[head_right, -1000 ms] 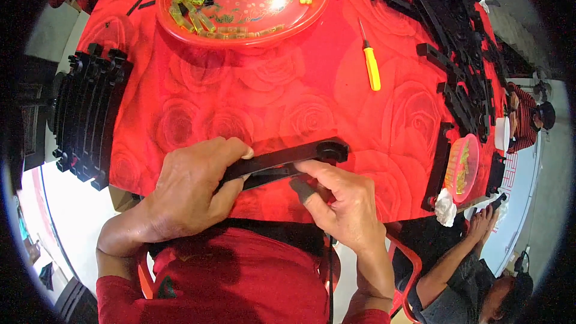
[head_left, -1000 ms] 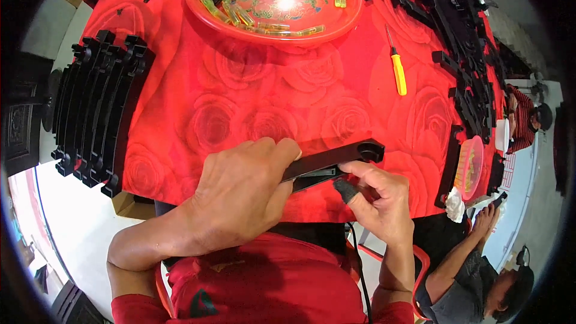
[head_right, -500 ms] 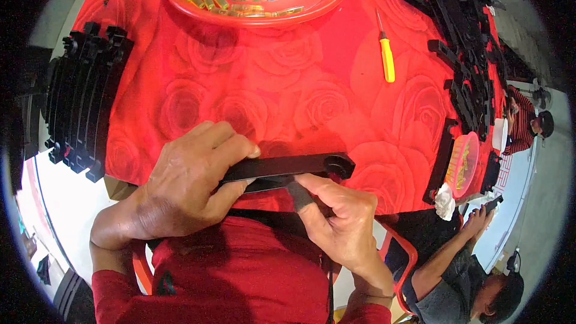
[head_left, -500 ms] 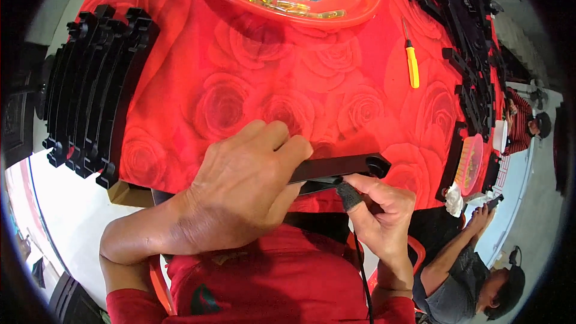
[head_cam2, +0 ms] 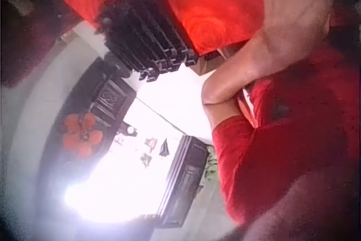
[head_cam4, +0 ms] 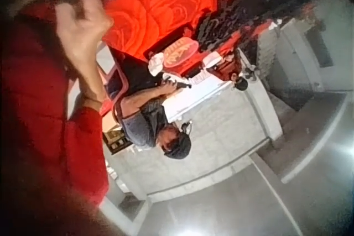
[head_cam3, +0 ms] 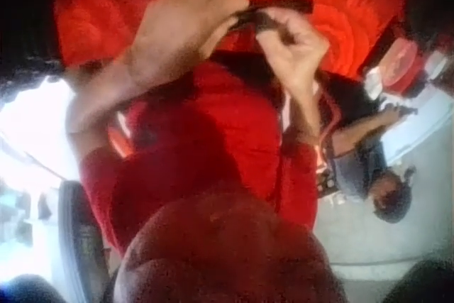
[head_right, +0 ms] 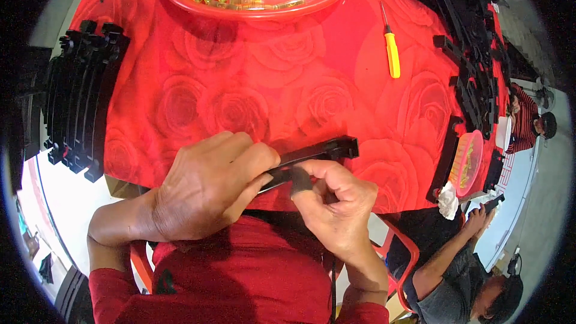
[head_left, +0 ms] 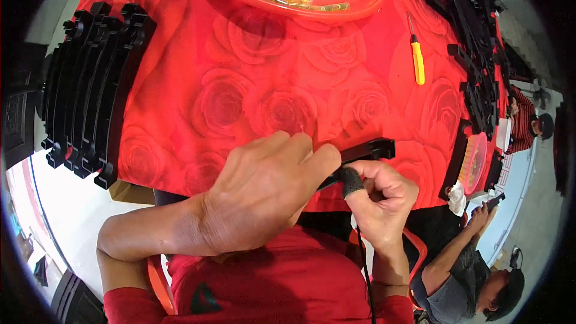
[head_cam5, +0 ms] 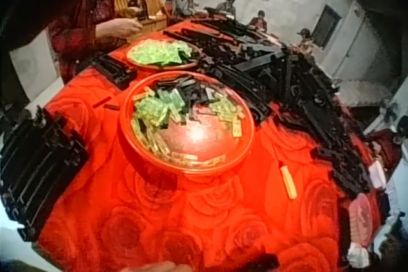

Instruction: The person applies adhesive foam strips onto a black plastic component by hand and presses them into place using a yellow-handled screwdriver.

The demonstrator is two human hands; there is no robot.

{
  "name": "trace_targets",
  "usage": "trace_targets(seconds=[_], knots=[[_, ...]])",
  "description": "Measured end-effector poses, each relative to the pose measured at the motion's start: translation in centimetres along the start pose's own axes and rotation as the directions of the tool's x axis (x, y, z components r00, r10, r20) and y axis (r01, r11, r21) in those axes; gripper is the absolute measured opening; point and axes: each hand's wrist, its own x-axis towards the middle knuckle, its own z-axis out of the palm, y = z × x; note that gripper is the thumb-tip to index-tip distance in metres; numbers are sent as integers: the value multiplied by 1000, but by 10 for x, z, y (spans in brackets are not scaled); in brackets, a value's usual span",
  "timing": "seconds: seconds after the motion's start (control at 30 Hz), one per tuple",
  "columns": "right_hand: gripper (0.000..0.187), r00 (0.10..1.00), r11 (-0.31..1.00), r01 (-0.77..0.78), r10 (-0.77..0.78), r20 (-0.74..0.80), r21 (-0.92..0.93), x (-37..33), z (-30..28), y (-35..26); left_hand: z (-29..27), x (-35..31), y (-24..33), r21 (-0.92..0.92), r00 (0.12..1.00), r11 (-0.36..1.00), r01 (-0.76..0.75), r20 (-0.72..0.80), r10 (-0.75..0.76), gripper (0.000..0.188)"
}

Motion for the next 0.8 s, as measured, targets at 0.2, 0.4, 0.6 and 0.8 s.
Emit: trace_targets(seconds=[0.2, 0.4, 0.6, 0.8], knots=[[14, 997, 999, -42, 41, 67, 7, 3, -10, 6, 2, -7, -11, 7, 972, 975, -222, -81, 222, 25], [15, 998, 999, -24, 26, 56, -42, 2, -7, 1, -1, -12, -12, 126, 971, 962, -241, 33, 239, 25], [8, 993, 992, 70, -59, 105, -104, 2, -14, -4, -10, -10, -10, 238, 945, 916, -323, 142, 296, 32], [11, 974, 995, -95, 87, 211, 27, 12, -23, -7, 2, -11, -17, 268, 922, 884, -383, 62, 381, 38]])
